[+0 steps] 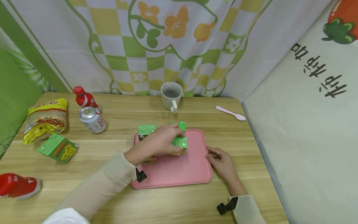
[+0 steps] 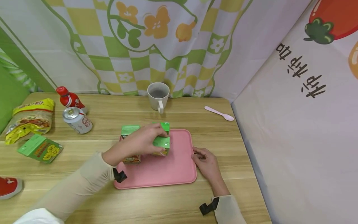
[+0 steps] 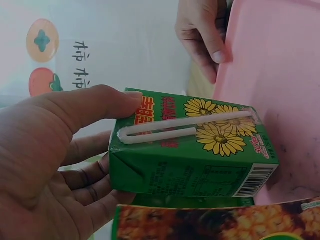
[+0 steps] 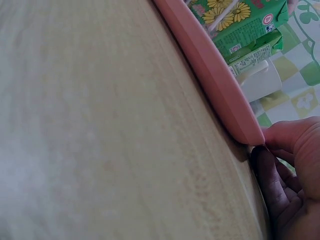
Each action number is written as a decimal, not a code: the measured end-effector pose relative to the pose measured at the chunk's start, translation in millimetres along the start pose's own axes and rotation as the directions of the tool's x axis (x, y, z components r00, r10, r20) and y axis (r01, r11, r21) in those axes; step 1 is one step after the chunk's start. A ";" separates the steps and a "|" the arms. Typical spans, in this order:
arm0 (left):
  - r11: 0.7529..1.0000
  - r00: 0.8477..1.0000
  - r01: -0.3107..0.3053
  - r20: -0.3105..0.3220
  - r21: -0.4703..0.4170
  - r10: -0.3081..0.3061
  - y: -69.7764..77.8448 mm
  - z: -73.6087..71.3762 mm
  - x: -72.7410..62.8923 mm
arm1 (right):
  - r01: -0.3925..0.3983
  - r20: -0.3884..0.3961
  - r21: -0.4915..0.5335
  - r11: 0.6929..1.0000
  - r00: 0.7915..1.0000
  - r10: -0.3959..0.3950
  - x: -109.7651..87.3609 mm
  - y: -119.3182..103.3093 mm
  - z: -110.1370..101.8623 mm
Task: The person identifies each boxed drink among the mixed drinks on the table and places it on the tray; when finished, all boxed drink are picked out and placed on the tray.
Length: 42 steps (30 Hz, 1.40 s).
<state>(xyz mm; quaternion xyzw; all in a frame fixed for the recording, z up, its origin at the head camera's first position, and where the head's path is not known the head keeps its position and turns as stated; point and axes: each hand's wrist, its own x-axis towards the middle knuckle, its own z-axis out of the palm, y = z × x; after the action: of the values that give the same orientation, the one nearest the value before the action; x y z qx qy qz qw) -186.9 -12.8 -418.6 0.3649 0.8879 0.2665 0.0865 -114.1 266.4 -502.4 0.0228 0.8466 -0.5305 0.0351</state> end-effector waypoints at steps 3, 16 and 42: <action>1.000 1.000 0.012 0.010 0.006 -0.012 -1.3 3.4 -0.3 | 0.013 -0.001 0.008 1.000 1.000 -0.013 0.7 2.7 0.3; 0.998 0.999 0.038 0.026 0.044 -0.039 -2.5 9.6 -2.6 | 0.000 -0.010 0.020 1.000 1.000 0.000 4.1 3.0 0.7; 0.972 0.792 0.127 -0.570 -0.196 -0.218 -77.6 -55.3 -169.7 | 0.051 0.005 -0.031 0.998 0.999 -0.051 15.9 40.2 6.6</action>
<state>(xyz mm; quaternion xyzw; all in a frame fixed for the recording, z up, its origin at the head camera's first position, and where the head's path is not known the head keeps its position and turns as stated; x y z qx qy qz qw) -130.9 -199.2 -420.5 0.1743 0.8784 0.4218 -0.1418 -126.7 278.0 -542.7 -0.0003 0.8551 -0.5179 0.0237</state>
